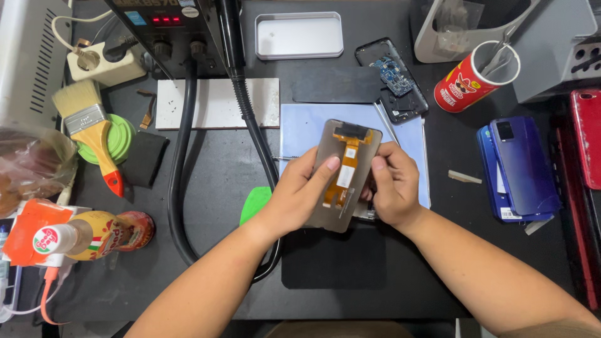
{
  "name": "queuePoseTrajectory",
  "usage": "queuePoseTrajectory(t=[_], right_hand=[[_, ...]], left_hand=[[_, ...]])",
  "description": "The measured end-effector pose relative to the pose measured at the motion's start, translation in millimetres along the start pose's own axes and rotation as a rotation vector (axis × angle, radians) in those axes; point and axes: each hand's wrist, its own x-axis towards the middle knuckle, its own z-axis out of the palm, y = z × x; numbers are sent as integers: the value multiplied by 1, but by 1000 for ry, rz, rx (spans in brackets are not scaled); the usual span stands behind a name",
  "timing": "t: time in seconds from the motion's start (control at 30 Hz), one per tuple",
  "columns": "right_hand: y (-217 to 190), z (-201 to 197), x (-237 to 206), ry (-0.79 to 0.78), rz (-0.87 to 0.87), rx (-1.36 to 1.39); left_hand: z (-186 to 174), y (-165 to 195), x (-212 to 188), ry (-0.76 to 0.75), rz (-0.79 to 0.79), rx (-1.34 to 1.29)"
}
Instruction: The person uses a small screwdriver to remove screws from a black smartphone back cover and then detaches the cover. They pick up a separate screen assembly and repeatedly peel and reposition a protective film on its back surface.
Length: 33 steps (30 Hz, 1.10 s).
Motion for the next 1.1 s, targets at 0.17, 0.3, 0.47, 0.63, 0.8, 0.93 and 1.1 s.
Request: queuePoseTrajectory(t=[0.17,0.3,0.47,0.63,0.8,0.93,1.1], right_hand=[[-4,1,1,5,90,105],[-8,3,6,3,175,163],[-10,4,10,8,252,167],[-10,4,12,30,276,199],[-10,5,13,15,263,164],[-11,7,14,1,269,153],[-11,9,14,67,276,146]], left_hand=[[0,2,-2,-41,11,13],[1,1,-1,28,46,90],[0,1,0,86,91,114],[3,5,-1,25,49,88],[3,7,0,102,85,173],[4,7,0,120,103,182],[5,9,0,97,129,238]])
